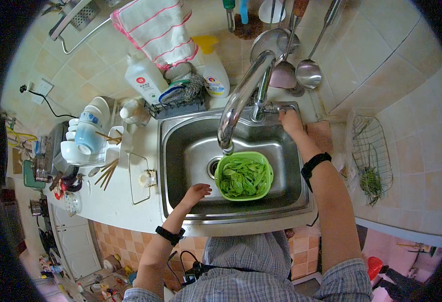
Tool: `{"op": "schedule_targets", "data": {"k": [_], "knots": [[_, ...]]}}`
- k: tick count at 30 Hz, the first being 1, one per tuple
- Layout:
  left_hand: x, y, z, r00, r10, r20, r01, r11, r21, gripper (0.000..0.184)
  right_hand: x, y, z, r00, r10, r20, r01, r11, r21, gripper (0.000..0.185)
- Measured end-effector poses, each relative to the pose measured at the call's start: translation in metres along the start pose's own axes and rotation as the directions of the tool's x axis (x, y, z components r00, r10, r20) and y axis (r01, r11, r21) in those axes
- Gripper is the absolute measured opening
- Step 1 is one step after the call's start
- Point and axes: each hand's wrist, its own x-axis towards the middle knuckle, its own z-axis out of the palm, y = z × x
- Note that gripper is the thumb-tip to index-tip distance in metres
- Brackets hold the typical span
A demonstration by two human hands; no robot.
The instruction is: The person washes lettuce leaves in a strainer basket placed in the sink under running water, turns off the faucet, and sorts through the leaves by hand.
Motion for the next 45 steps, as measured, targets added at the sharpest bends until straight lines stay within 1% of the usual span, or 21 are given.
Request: {"op": "schedule_targets", "data": {"k": [3, 5, 9, 11, 12, 14, 15, 17, 24, 26, 29, 32, 34, 36, 39, 40, 41, 42, 45], "knots": [[-0.002, 0.001, 0.001, 1.000, 0.014, 0.000, -0.014, 1.000, -0.002, 0.030, 0.002, 0.003, 0.003, 1.000, -0.009, -0.008, 0.009, 1.000, 0.029, 0.040], [-0.004, 0.006, 0.003, 0.998, 0.044, -0.044, -0.045, 0.999, -0.018, 0.029, 0.002, 0.002, 0.002, 0.998, 0.056, 0.020, -0.057, 0.998, 0.029, 0.040], [-0.006, 0.008, 0.002, 0.999, 0.040, -0.032, -0.040, 0.999, -0.009, 0.029, 0.002, 0.003, 0.001, 0.999, 0.045, 0.029, -0.045, 0.999, 0.005, 0.040], [-0.009, 0.012, 0.002, 0.999, 0.010, -0.043, -0.011, 1.000, -0.019, 0.030, 0.001, 0.002, 0.001, 1.000, -0.009, -0.002, 0.009, 1.000, 0.019, 0.041], [-0.009, 0.012, 0.002, 0.999, 0.010, -0.042, -0.010, 1.000, -0.019, 0.030, 0.002, 0.005, 0.003, 1.000, -0.008, -0.002, 0.008, 1.000, 0.019, 0.041], [-0.008, 0.010, 0.002, 0.999, 0.017, -0.040, -0.018, 1.000, -0.017, 0.030, 0.004, 0.010, 0.006, 0.996, -0.071, -0.058, 0.073, 0.997, 0.027, 0.042], [-0.008, 0.010, 0.002, 0.999, 0.017, -0.039, -0.017, 1.000, -0.017, 0.030, 0.003, 0.007, 0.004, 0.996, -0.070, -0.058, 0.072, 0.997, 0.027, 0.042], [-0.007, 0.009, 0.002, 0.999, 0.036, -0.033, -0.036, 0.999, -0.005, 0.029, 0.000, 0.001, 0.000, 1.000, 0.005, 0.013, -0.005, 1.000, -0.007, 0.042], [-0.005, 0.007, 0.002, 0.999, 0.030, -0.031, -0.030, 0.999, -0.011, 0.028, 0.002, 0.002, 0.001, 1.000, 0.004, 0.015, -0.004, 1.000, 0.024, 0.041], [-0.005, 0.006, 0.004, 0.999, -0.002, -0.051, -0.001, 0.999, -0.050, 0.028, 0.002, -0.006, -0.004, 0.988, 0.126, 0.089, -0.120, 0.990, -0.071, 0.036], [-0.008, 0.011, 0.004, 0.999, 0.002, -0.043, -0.004, 0.999, -0.032, 0.028, -0.005, -0.016, -0.011, 0.983, 0.159, 0.097, -0.157, 0.987, -0.029, 0.036], [-0.004, 0.008, 0.003, 0.999, 0.016, -0.048, -0.015, 1.000, 0.016, 0.029, -0.012, -0.026, -0.018, 0.985, 0.134, 0.113, -0.135, 0.991, -0.004, 0.036], [-0.001, 0.003, 0.000, 0.998, 0.029, -0.061, -0.027, 0.999, 0.032, 0.029, -0.007, -0.017, -0.013, 0.984, 0.145, 0.106, -0.146, 0.989, 0.001, 0.036], [0.003, -0.004, -0.005, 1.000, 0.026, -0.009, -0.027, 1.000, -0.006, 0.031, -0.001, -0.010, -0.004, 0.984, 0.150, 0.095, -0.152, 0.988, 0.009, 0.036], [-0.008, 0.014, -0.001, 0.996, 0.074, -0.054, -0.074, 0.997, -0.006, 0.029, -0.005, -0.009, -0.006, 0.989, 0.146, 0.037, -0.145, 0.989, -0.034, 0.035], [-0.008, 0.016, 0.000, 0.996, 0.031, -0.078, -0.034, 0.999, -0.035, 0.029, -0.009, -0.014, -0.007, 0.995, 0.103, -0.004, -0.103, 0.994, -0.046, 0.036], [-0.006, 0.016, 0.000, 0.997, 0.038, -0.074, -0.041, 0.999, -0.031, 0.029, -0.012, -0.018, -0.008, 0.997, 0.062, -0.039, -0.065, 0.996, -0.061, 0.037], [-0.007, 0.017, -0.001, 0.996, 0.057, -0.066, -0.059, 0.998, -0.024, 0.029, -0.011, -0.018, -0.008, 0.997, 0.078, -0.002, -0.078, 0.997, 0.011, 0.037], [-0.009, 0.013, -0.002, 0.996, 0.074, -0.047, -0.075, 0.997, -0.007, 0.029, -0.009, -0.016, -0.007, 0.996, 0.080, 0.026, -0.081, 0.996, 0.033, 0.036]]}}
